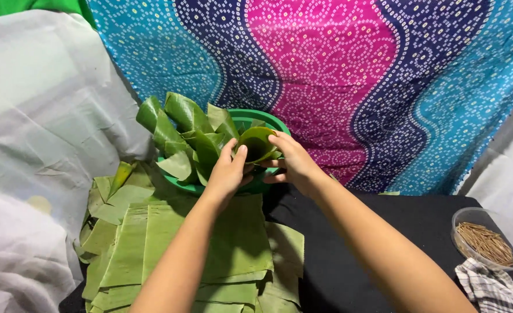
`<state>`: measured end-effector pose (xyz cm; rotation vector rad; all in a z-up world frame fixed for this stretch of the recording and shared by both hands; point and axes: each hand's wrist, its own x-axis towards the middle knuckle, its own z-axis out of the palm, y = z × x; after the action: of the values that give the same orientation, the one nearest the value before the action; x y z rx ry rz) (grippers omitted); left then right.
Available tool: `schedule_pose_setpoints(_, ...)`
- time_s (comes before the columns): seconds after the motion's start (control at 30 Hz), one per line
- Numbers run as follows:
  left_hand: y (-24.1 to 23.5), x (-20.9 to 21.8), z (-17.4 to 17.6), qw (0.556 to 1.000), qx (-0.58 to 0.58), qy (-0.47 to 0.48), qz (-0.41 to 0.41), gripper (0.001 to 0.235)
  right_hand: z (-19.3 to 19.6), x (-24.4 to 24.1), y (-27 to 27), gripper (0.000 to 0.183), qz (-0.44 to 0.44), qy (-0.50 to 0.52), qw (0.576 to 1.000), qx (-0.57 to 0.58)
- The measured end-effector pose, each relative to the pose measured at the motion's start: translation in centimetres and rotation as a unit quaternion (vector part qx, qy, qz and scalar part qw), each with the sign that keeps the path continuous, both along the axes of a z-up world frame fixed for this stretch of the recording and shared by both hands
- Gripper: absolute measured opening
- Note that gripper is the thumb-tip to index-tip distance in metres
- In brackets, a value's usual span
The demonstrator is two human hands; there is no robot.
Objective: Wiping banana leaves with a cloth and rolling them into cones, then securing the shape with small wooden sticks.
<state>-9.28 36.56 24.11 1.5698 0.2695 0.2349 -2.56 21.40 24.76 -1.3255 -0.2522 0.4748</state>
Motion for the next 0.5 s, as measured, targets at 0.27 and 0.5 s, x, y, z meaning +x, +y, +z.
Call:
schedule_pose_setpoints(0.27, 0.6, -0.7, -1.8, 0.999, 0.042, 0.0, -0.026, 0.076, -1.6, -0.1, 0.3, 0.079, -0.018, 0.003, 1.0, -0.007)
schedule_pose_setpoints(0.5, 3.2, -4.1, -8.0, 0.994, 0.075, -0.053, -0.06, 0.044, -3.3, -3.8, -1.6, 0.074, -0.065, -0.048, 0.997, -0.015)
